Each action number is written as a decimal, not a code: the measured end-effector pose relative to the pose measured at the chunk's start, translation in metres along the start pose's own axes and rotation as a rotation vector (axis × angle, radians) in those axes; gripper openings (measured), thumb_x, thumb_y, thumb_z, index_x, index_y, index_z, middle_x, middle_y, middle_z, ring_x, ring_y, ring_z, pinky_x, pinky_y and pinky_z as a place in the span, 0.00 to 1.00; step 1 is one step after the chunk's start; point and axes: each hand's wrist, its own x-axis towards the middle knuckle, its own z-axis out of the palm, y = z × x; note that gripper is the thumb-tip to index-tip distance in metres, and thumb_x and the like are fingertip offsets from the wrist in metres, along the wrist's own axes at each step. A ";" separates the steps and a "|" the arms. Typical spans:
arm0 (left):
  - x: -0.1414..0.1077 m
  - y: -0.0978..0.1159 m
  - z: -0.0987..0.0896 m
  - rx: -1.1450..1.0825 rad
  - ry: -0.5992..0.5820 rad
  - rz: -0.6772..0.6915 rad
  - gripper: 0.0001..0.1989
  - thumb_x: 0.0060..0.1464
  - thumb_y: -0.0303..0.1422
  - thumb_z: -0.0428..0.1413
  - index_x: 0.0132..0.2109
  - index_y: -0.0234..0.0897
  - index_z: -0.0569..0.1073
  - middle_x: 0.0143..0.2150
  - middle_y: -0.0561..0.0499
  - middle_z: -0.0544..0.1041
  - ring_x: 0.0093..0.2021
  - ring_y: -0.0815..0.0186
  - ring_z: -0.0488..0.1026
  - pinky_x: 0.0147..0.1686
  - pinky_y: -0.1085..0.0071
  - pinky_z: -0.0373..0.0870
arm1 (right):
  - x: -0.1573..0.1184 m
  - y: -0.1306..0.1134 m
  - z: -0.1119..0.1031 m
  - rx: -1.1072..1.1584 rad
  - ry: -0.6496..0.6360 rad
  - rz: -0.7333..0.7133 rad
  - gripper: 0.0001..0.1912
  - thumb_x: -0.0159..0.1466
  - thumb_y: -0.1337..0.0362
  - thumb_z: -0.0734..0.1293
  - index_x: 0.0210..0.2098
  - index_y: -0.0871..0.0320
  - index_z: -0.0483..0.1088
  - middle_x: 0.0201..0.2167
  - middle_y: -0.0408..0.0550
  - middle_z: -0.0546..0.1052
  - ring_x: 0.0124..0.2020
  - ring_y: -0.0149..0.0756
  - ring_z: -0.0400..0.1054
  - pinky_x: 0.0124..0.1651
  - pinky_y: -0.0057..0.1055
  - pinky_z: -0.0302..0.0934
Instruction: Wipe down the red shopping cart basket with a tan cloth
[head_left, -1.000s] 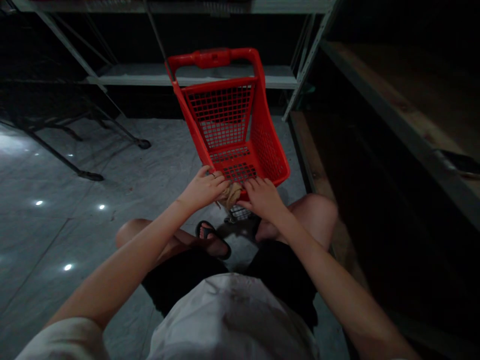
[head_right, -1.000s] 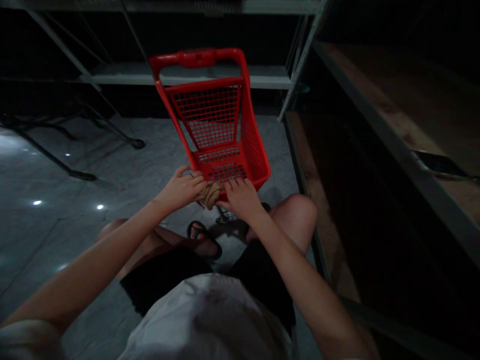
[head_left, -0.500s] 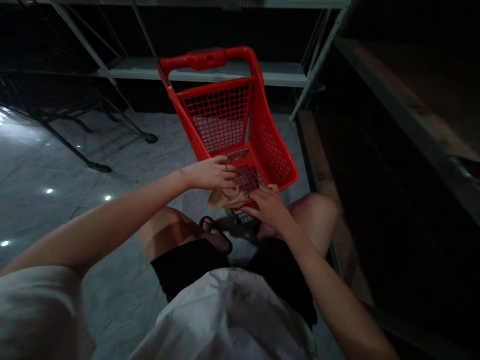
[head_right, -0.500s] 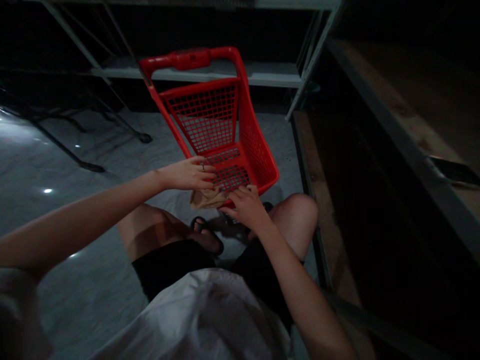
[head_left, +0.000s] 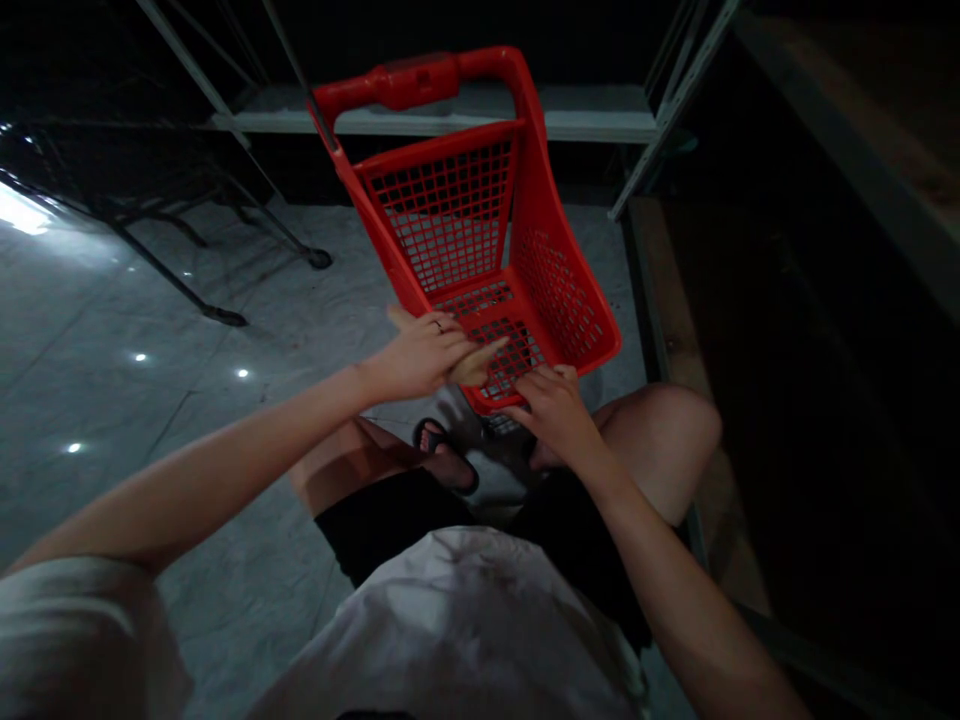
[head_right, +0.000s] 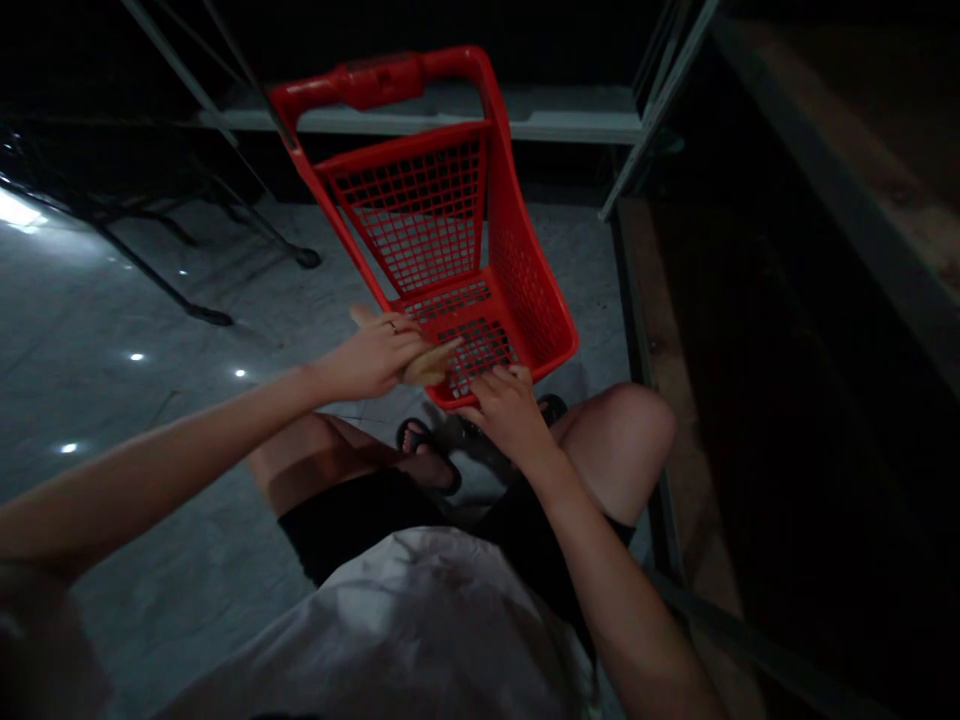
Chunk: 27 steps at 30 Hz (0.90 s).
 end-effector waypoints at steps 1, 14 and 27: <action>0.001 0.023 0.008 -0.001 0.024 0.026 0.16 0.60 0.30 0.54 0.53 0.34 0.77 0.48 0.41 0.83 0.55 0.53 0.75 0.62 0.54 0.62 | 0.000 -0.002 0.001 -0.006 -0.008 0.008 0.09 0.67 0.59 0.74 0.38 0.59 0.76 0.35 0.52 0.82 0.42 0.46 0.70 0.50 0.40 0.51; -0.020 -0.126 -0.029 0.096 0.129 -0.283 0.12 0.70 0.31 0.47 0.51 0.38 0.75 0.58 0.51 0.78 0.70 0.56 0.63 0.72 0.37 0.47 | -0.001 -0.009 -0.001 -0.006 -0.010 -0.030 0.13 0.70 0.53 0.70 0.36 0.57 0.74 0.35 0.50 0.81 0.42 0.45 0.68 0.51 0.39 0.49; 0.008 0.041 -0.002 -0.282 0.111 -0.173 0.17 0.61 0.24 0.50 0.55 0.41 0.72 0.43 0.50 0.81 0.40 0.62 0.79 0.41 0.64 0.74 | 0.016 -0.020 -0.035 0.402 -0.275 0.185 0.31 0.70 0.45 0.67 0.65 0.57 0.68 0.52 0.57 0.83 0.52 0.52 0.76 0.56 0.47 0.62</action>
